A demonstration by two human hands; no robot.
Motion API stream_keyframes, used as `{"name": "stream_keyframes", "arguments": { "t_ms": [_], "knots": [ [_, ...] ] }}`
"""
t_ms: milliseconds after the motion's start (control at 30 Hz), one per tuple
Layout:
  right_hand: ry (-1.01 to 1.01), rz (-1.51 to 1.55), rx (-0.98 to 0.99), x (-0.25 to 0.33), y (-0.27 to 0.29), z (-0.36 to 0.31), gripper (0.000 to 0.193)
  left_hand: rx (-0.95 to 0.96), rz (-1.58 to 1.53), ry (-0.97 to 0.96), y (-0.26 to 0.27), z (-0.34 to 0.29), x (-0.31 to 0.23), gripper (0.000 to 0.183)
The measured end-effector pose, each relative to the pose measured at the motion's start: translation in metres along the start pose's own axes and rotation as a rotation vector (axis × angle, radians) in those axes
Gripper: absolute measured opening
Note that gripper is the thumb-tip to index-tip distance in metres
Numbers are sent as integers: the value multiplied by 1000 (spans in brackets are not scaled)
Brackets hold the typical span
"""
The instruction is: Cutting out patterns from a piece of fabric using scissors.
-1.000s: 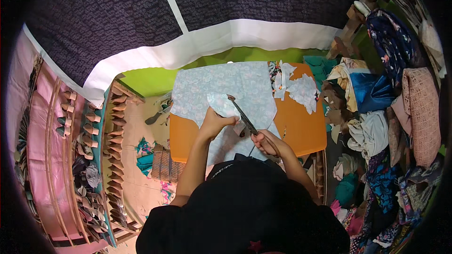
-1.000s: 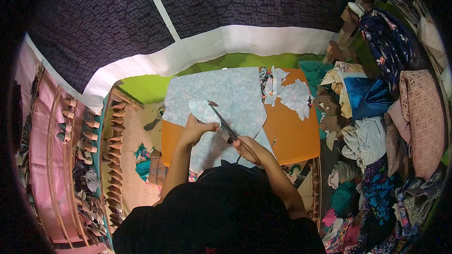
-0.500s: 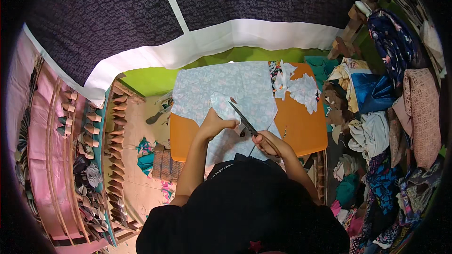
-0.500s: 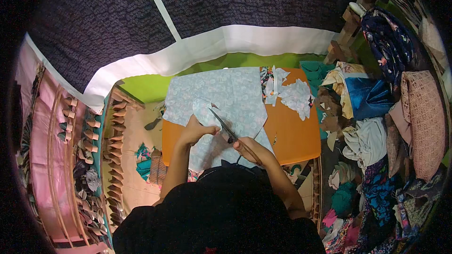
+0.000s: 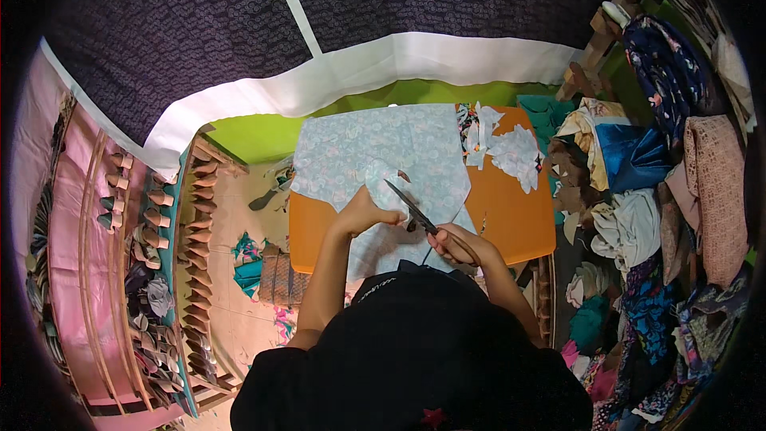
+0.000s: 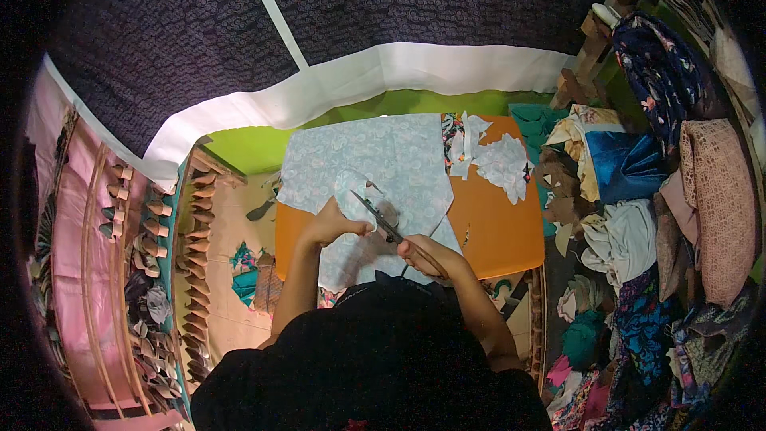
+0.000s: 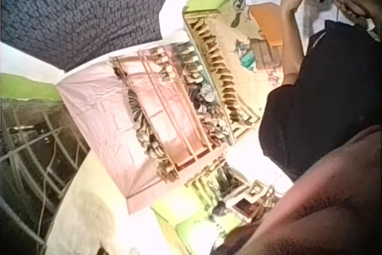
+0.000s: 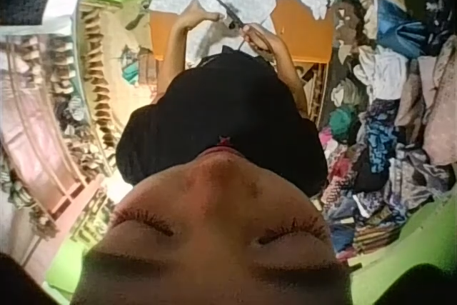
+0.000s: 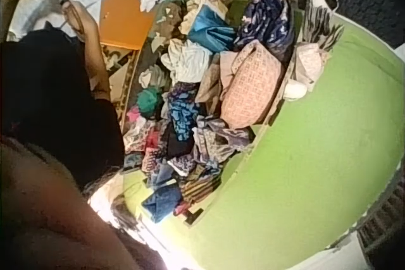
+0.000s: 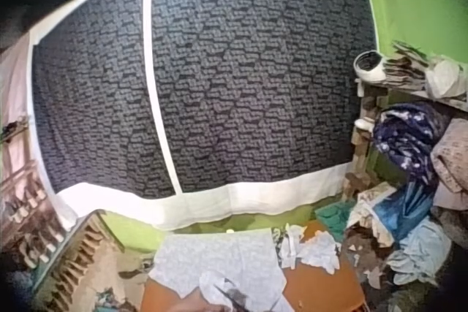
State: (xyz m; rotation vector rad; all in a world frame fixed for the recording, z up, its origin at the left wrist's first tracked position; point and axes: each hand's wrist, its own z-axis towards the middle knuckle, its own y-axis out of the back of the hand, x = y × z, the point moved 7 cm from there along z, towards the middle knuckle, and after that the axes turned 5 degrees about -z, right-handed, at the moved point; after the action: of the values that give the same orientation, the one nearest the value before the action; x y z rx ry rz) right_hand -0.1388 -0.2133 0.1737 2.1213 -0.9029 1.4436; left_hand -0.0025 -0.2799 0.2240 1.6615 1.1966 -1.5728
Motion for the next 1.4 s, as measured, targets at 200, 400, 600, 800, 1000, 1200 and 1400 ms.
{"name": "stream_keyframes", "arguments": {
  "t_ms": [200, 400, 600, 800, 1000, 1200, 1400],
  "knots": [
    [100, -177, -114, -1, 6, 1, 61, -51, 37, 42, 8, 0, 9, 48],
    [133, -395, -277, 14, 10, -5, 61, -311, -116, 44, 30, -1, 25, 21],
    [-73, 260, -135, -30, 0, 5, 56, -310, -112, -61, 24, 2, 18, 20],
    [7, 388, -9, -22, -14, 6, 76, -291, -99, -54, 17, 0, 10, 31],
    [24, 442, 5, -18, -16, 8, 73, -279, -79, -36, 13, 0, 7, 34],
    [-3, 417, 6, -17, -16, 8, 75, -266, -90, -36, 13, -1, 6, 35],
    [-19, 312, -47, -12, -11, 6, 78, -259, -69, -29, 17, 0, 10, 36]
  ]
}}
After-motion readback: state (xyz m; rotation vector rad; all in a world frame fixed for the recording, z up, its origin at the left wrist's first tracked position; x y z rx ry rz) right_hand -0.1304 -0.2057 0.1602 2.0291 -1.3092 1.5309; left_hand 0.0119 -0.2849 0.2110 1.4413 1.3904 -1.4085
